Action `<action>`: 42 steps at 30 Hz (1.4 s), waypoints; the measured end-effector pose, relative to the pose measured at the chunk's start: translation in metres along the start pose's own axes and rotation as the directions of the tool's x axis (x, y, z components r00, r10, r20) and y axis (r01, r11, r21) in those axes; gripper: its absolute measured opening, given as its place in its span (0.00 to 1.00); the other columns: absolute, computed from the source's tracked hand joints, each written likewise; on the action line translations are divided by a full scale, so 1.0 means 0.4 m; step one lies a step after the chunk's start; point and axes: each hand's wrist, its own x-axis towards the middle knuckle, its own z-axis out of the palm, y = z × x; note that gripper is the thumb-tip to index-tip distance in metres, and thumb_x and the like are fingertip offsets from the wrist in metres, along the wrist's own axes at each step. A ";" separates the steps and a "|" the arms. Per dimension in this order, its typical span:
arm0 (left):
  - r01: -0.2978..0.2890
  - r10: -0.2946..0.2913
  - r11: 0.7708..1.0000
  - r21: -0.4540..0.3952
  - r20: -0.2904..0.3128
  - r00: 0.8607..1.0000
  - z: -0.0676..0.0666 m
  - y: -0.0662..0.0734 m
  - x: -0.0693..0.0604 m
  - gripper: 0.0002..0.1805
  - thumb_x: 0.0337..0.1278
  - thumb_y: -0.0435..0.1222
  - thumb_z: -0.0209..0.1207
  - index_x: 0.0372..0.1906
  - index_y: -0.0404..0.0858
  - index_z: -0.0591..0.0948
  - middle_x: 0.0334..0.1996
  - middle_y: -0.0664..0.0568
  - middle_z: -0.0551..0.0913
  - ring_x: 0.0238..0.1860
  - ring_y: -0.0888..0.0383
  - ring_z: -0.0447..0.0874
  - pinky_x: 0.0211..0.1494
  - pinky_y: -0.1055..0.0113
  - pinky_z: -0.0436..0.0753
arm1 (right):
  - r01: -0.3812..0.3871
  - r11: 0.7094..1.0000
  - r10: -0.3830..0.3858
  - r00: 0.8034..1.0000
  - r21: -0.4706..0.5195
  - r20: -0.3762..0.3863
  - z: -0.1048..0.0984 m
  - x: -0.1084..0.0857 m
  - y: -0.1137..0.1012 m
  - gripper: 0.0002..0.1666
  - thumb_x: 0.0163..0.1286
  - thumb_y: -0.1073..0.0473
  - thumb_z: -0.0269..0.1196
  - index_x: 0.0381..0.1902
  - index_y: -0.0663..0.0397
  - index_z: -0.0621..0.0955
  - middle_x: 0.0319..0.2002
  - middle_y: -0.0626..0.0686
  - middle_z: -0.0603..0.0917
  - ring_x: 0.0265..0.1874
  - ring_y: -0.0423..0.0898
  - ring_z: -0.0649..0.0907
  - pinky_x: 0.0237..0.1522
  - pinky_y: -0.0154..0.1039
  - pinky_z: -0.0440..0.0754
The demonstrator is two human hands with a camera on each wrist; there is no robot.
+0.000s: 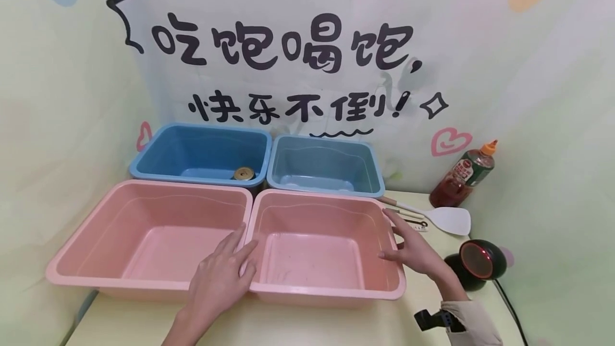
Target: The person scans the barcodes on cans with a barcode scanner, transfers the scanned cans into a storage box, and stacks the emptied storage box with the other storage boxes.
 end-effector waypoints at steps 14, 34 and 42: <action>-0.037 0.044 0.996 -0.085 0.076 0.996 -0.019 0.000 0.013 0.27 0.55 0.42 0.65 0.62 0.43 0.81 0.73 0.37 0.67 0.72 0.34 0.66 0.72 0.37 0.64 | -0.189 0.968 0.198 0.980 0.167 -0.037 0.027 -0.005 0.009 0.49 0.60 0.76 0.60 0.78 0.60 0.56 0.75 0.71 0.56 0.64 0.76 0.72 0.44 0.49 0.88; 0.093 -0.015 0.915 -0.393 0.197 0.980 -0.031 0.119 0.097 0.37 0.53 0.34 0.69 0.70 0.36 0.71 0.77 0.31 0.54 0.76 0.31 0.54 0.69 0.30 0.63 | -0.155 0.969 0.171 0.983 0.194 -0.065 -0.027 -0.055 0.058 0.47 0.61 0.75 0.61 0.77 0.65 0.57 0.76 0.73 0.53 0.63 0.76 0.73 0.44 0.37 0.85; 0.284 -0.106 0.807 -0.517 0.346 0.932 -0.025 0.127 0.103 0.39 0.53 0.29 0.68 0.71 0.34 0.69 0.74 0.30 0.61 0.71 0.31 0.65 0.65 0.35 0.72 | -0.145 0.963 0.154 0.988 0.226 -0.026 -0.041 -0.077 0.074 0.47 0.65 0.69 0.64 0.77 0.64 0.55 0.77 0.73 0.51 0.64 0.76 0.72 0.45 0.36 0.85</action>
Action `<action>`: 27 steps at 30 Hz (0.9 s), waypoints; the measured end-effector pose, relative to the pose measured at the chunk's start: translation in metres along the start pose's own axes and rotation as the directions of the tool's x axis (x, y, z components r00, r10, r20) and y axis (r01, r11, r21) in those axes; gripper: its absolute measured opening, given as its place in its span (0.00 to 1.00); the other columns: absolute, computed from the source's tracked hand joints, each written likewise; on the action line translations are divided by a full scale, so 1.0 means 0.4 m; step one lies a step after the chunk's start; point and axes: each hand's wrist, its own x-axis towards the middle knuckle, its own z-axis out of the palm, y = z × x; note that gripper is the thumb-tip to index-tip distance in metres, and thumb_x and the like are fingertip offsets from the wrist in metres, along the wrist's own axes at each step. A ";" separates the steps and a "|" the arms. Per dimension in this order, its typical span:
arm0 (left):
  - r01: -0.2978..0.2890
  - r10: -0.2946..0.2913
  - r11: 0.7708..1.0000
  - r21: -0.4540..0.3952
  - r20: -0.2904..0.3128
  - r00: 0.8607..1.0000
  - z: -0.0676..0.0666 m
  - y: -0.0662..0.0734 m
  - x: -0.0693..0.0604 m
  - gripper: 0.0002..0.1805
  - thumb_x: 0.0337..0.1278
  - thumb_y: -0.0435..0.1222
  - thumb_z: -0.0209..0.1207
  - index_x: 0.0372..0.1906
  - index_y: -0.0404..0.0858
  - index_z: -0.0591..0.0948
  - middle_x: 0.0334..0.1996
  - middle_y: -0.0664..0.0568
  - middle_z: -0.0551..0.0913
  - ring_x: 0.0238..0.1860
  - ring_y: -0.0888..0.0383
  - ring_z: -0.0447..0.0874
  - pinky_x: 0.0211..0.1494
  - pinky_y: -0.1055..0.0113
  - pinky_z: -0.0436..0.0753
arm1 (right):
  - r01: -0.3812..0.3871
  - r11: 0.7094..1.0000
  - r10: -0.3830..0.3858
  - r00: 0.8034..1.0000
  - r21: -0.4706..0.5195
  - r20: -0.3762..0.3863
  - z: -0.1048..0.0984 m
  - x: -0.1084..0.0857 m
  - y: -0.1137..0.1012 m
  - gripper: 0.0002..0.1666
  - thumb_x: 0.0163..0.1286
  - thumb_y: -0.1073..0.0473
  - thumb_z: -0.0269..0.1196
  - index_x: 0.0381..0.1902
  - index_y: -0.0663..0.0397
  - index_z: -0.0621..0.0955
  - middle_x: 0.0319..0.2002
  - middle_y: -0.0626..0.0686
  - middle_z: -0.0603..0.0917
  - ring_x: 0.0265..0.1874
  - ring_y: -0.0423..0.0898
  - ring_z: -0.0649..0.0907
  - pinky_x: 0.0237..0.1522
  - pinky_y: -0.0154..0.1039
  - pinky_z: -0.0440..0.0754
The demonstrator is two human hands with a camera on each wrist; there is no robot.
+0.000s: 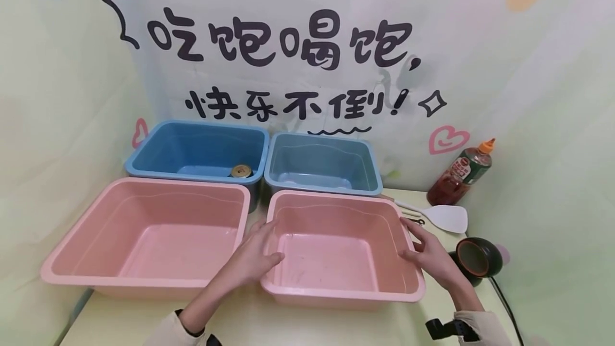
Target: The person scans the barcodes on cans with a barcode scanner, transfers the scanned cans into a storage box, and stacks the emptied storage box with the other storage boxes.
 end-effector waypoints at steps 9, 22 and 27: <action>0.038 -0.036 0.996 0.077 -0.030 0.999 0.004 0.001 0.017 0.35 0.52 0.23 0.65 0.68 0.27 0.70 0.68 0.33 0.69 0.66 0.37 0.73 0.67 0.41 0.73 | 0.011 1.000 -0.011 1.000 -0.018 -0.003 -0.008 0.001 0.024 0.47 0.66 0.65 0.67 0.77 0.62 0.58 0.77 0.72 0.53 0.63 0.76 0.73 0.46 0.41 0.87; 0.062 -0.062 0.998 -0.028 0.000 0.998 -0.021 0.018 0.006 0.33 0.53 0.26 0.67 0.68 0.35 0.74 0.69 0.41 0.70 0.57 0.45 0.77 0.54 0.54 0.85 | 0.001 1.000 -0.001 0.999 -0.004 -0.047 -0.029 -0.039 -0.033 0.47 0.65 0.65 0.68 0.76 0.63 0.59 0.76 0.72 0.56 0.63 0.76 0.73 0.44 0.40 0.87; 0.026 -0.025 0.999 -0.024 0.031 0.999 -0.051 0.041 -0.009 0.36 0.51 0.28 0.69 0.69 0.38 0.74 0.76 0.42 0.61 0.70 0.38 0.69 0.62 0.47 0.80 | 0.033 0.999 -0.032 0.998 0.011 -0.058 -0.052 -0.078 -0.094 0.46 0.66 0.64 0.68 0.76 0.66 0.59 0.75 0.72 0.58 0.60 0.60 0.82 0.43 0.36 0.86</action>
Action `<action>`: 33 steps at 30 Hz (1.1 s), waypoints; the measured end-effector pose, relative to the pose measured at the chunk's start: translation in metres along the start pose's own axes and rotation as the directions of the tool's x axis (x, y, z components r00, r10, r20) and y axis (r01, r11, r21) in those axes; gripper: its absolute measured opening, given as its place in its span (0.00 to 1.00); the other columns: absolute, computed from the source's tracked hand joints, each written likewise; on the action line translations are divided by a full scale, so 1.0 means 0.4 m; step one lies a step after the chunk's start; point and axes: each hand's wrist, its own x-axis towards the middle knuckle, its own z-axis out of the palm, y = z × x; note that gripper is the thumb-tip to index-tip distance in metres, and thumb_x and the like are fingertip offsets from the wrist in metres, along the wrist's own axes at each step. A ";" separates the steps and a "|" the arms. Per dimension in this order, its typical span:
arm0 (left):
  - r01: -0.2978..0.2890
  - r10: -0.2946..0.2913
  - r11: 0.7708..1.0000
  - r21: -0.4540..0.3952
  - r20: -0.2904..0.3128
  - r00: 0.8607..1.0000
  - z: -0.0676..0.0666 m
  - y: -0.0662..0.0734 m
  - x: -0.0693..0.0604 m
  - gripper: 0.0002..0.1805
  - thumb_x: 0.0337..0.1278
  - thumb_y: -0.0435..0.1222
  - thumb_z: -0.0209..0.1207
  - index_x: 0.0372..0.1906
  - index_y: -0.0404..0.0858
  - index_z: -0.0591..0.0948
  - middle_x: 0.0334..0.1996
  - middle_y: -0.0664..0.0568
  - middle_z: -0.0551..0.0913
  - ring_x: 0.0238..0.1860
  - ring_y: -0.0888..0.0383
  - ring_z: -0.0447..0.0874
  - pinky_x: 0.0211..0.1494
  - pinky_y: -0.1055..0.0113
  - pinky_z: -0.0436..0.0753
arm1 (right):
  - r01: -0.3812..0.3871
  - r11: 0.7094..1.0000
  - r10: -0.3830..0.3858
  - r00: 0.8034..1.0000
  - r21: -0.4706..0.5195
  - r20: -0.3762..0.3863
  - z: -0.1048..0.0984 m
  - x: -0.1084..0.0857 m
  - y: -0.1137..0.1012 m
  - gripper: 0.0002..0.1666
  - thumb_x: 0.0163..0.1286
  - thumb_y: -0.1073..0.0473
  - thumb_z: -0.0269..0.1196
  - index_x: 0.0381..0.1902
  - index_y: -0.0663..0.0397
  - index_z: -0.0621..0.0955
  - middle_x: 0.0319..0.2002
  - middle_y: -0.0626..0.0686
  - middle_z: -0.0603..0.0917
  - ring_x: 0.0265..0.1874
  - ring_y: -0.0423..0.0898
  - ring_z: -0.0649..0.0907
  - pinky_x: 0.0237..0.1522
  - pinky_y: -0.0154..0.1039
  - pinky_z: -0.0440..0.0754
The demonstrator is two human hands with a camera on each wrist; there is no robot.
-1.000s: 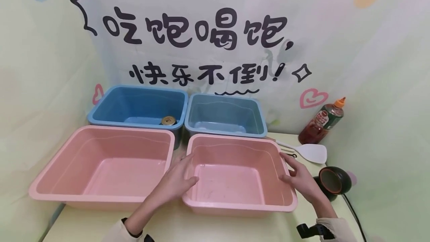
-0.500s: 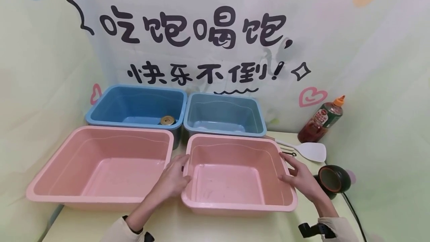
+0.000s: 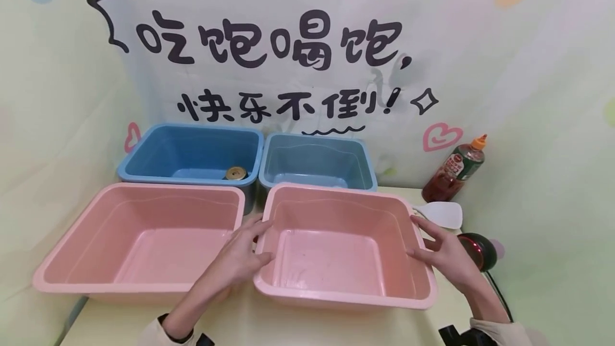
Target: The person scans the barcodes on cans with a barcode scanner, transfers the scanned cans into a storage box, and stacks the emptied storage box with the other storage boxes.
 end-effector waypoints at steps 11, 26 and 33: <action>-0.147 0.146 0.986 0.075 0.022 0.989 -0.129 0.070 -0.057 0.40 0.52 0.34 0.71 0.72 0.40 0.70 0.77 0.42 0.59 0.44 0.51 0.76 0.39 0.67 0.82 | 0.145 0.953 -0.188 0.971 0.265 0.146 -0.061 -0.043 -0.106 0.44 0.67 0.77 0.58 0.78 0.62 0.56 0.67 0.37 0.75 0.58 0.38 0.83 0.44 0.41 0.88; -0.270 0.290 0.941 0.202 -0.072 0.954 -0.318 0.143 -0.068 0.43 0.54 0.36 0.71 0.74 0.33 0.65 0.68 0.34 0.70 0.37 0.53 0.82 0.30 0.68 0.84 | 0.257 0.946 -0.294 0.937 0.198 0.191 -0.085 0.059 -0.309 0.45 0.67 0.76 0.60 0.77 0.65 0.55 0.73 0.54 0.70 0.58 0.41 0.84 0.49 0.39 0.86; -0.258 0.288 0.934 0.247 -0.097 0.953 -0.454 0.157 -0.037 0.43 0.52 0.35 0.72 0.73 0.32 0.66 0.41 0.34 0.83 0.32 0.61 0.80 0.27 0.68 0.82 | 0.216 0.965 -0.245 0.943 0.146 0.227 -0.054 0.143 -0.426 0.48 0.67 0.70 0.63 0.79 0.62 0.52 0.80 0.60 0.54 0.72 0.60 0.68 0.53 0.40 0.83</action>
